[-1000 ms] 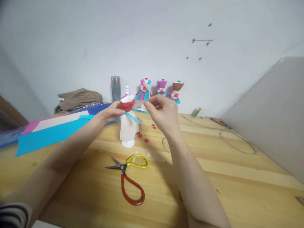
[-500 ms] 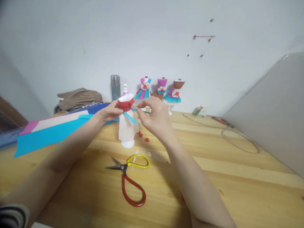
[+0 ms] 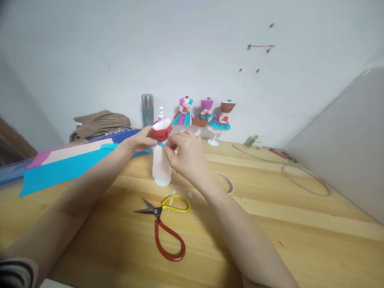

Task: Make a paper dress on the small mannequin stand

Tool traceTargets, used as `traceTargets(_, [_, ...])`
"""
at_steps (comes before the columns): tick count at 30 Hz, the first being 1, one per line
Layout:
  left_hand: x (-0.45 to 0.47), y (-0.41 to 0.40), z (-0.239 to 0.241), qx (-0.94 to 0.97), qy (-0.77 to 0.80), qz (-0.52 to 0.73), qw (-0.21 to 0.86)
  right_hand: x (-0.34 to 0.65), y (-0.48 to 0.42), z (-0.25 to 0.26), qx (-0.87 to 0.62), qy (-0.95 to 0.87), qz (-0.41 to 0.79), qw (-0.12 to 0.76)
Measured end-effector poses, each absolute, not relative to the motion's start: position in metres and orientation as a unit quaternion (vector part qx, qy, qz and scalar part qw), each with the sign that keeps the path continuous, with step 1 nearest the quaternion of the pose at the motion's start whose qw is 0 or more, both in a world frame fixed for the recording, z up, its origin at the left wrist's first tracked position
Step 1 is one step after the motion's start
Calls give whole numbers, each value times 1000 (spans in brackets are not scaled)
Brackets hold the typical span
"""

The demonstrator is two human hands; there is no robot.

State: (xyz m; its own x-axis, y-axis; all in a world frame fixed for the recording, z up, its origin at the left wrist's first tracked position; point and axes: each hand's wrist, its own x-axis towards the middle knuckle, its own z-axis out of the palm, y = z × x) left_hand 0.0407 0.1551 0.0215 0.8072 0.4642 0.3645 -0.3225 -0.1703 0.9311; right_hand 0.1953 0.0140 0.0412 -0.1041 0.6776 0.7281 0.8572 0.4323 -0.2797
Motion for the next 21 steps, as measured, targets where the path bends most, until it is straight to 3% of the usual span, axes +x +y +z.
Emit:
traceTargets(7, [41, 151, 24, 714, 46, 301, 630, 191, 10, 46, -521, -734, -41, 434])
traceTargets(21, [46, 151, 24, 735, 20, 286, 615, 191, 16, 41, -533, -708, -82, 456])
